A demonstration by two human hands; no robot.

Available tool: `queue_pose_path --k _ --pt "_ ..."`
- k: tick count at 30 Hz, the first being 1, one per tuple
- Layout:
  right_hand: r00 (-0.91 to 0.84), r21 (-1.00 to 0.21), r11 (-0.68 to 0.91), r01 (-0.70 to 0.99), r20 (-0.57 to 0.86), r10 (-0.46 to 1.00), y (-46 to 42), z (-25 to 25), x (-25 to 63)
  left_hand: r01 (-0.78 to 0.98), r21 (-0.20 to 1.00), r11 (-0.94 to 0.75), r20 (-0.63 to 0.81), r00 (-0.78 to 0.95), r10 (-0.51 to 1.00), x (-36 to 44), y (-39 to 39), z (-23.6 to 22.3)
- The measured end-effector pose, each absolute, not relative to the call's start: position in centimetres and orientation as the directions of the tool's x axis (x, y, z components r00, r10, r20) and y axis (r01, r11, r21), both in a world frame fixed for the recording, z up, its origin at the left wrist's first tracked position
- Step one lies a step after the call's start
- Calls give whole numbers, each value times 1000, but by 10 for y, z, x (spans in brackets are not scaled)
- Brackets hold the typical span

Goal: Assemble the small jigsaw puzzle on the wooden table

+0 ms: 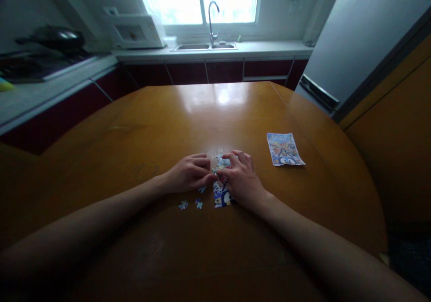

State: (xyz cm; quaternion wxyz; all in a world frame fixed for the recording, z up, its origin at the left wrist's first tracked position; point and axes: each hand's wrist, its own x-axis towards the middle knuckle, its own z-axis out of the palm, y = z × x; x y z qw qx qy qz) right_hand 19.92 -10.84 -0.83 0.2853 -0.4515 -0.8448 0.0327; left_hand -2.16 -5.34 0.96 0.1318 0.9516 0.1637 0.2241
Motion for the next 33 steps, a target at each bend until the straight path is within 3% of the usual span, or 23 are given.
queue_pose_path --k 8,15,21,33 --pt "-408 -358 599 716 482 775 -110 -5 198 290 416 -862 382 804 455 -23 -51 9" --pt "-492 -341 706 620 532 689 -137 6 180 316 559 -767 504 604 617 -25 -47 6" --pt "-590 -289 716 635 418 691 -157 0 160 306 573 -760 486 620 616 -25 -47 4" --pt "-623 -318 734 600 390 678 -156 -3 161 309 572 -760 482 623 616 -26 -48 5"
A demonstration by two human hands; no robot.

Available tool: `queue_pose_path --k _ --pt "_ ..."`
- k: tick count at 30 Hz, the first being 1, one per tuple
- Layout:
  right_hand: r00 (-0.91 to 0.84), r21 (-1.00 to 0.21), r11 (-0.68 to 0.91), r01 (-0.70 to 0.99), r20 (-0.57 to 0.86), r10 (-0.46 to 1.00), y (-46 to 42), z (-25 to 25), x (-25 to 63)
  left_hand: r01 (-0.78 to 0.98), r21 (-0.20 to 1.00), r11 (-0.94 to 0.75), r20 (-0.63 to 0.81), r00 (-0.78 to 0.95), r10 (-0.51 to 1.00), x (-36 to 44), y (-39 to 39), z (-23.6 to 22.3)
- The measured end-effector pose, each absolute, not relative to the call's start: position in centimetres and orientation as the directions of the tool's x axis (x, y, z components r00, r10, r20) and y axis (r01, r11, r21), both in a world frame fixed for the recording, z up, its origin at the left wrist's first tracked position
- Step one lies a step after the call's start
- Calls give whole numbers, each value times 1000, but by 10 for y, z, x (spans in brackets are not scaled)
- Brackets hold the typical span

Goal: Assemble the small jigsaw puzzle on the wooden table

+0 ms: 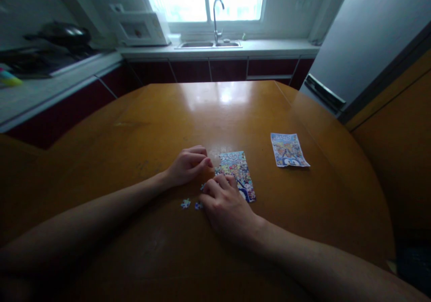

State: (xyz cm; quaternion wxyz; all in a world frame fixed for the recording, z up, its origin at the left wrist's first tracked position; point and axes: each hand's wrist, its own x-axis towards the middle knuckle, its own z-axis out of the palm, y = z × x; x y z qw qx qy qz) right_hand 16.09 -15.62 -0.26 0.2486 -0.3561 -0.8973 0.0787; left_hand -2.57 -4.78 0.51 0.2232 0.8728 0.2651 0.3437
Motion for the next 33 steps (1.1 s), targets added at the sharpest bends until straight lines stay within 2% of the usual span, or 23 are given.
queue_pose_path --k 6,18,22,28,33 --pt "-621 -305 735 605 396 676 -157 -4 160 312 569 -761 480 625 616 -26 -48 4" --pt "-684 -241 753 613 316 658 -158 2 162 308 584 -751 466 630 621 -25 -48 5" --pt "-709 -243 790 563 348 613 -155 0 163 312 569 -760 469 637 613 -26 -48 5" --pt "-806 -253 913 321 434 404 -152 -1 164 315 589 -744 468 617 632 -26 -48 6" --pt "-735 -304 887 347 499 459 -144 1 169 312 601 -736 484 591 645 -25 -47 7"
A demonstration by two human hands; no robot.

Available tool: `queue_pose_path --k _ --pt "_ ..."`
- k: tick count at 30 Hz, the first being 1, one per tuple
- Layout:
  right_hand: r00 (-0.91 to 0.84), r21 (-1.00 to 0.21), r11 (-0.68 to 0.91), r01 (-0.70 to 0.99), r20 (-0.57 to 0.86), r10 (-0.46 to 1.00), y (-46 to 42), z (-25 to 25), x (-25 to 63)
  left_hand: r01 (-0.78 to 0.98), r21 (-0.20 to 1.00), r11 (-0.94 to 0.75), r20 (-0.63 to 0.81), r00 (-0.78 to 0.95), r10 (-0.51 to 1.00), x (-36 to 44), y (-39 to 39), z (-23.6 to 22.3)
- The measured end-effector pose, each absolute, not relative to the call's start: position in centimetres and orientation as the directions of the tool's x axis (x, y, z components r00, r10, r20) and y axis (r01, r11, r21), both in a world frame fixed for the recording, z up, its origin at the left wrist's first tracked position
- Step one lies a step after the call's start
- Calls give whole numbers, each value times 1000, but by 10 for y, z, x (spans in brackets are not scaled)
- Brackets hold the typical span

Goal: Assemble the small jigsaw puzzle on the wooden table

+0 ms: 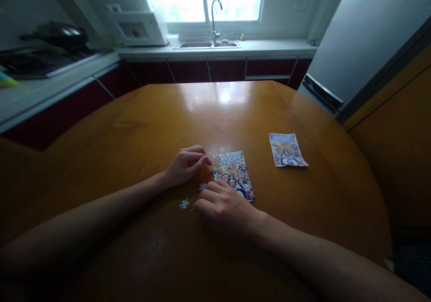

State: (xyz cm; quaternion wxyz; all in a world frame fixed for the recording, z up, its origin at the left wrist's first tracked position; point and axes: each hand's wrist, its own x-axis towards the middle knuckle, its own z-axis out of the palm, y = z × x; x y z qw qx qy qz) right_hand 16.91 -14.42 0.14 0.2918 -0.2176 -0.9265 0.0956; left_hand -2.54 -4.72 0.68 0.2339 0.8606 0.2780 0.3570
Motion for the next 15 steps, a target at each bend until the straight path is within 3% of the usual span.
queue_pose_path --k 9,15 --pt "-447 -560 697 447 535 717 -120 -3 185 251 563 -787 522 631 574 -25 -47 8" --pt "-321 -581 617 530 537 781 -118 -1 187 118 578 -808 521 709 476 -24 -48 6"
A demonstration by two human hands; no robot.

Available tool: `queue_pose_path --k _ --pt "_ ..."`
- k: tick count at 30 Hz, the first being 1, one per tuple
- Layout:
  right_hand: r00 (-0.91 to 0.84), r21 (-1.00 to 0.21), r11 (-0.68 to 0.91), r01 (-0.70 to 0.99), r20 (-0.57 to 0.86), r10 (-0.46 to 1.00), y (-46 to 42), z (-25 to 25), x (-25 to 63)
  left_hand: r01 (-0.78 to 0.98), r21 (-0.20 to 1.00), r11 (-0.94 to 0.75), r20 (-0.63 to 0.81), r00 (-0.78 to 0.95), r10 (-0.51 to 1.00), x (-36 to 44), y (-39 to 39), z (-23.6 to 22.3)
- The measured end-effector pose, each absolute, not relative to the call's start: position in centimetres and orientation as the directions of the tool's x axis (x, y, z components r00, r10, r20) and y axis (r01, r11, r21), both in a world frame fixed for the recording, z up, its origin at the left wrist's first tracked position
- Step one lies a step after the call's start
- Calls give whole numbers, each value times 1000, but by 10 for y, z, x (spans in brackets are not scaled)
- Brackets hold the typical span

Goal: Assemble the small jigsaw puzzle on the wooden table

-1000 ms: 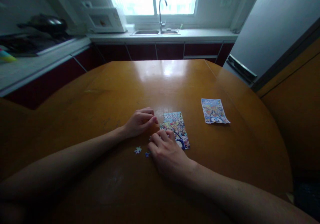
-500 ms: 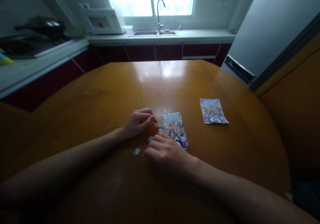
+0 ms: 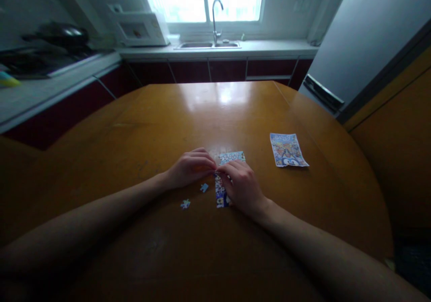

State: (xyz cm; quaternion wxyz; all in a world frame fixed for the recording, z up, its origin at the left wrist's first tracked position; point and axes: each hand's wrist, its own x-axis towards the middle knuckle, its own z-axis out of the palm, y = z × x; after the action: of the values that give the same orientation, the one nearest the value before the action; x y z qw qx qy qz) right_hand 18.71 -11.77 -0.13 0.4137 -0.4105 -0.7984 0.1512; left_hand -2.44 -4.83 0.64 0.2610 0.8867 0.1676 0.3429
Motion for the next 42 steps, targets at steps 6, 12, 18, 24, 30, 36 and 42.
queue_pose_path --k 6,12,18,24,30,36,42 --pt "-288 -590 613 526 554 781 -119 1 186 83 599 -796 510 727 459 -25 -50 9" --pt "-276 -604 601 523 547 790 -117 -2 186 102 626 -773 490 720 492 -25 -50 7" --pt "-233 -587 577 568 558 796 -116 -1 186 206 639 -741 479 647 593 -24 -48 7" --pt "-209 -582 546 602 545 812 -116 -1 187 375 704 -603 373 528 763 -25 -45 4" --pt "-163 -592 479 648 506 847 -115 -3 188 390 728 -564 325 527 785 -24 -44 2" --pt "-192 -567 484 666 497 846 -116 -1 189 393 729 -561 318 530 786 -24 -43 1" --pt "-545 -374 686 625 419 726 -149 12 170 421 709 -566 334 506 795 -23 -41 -3"
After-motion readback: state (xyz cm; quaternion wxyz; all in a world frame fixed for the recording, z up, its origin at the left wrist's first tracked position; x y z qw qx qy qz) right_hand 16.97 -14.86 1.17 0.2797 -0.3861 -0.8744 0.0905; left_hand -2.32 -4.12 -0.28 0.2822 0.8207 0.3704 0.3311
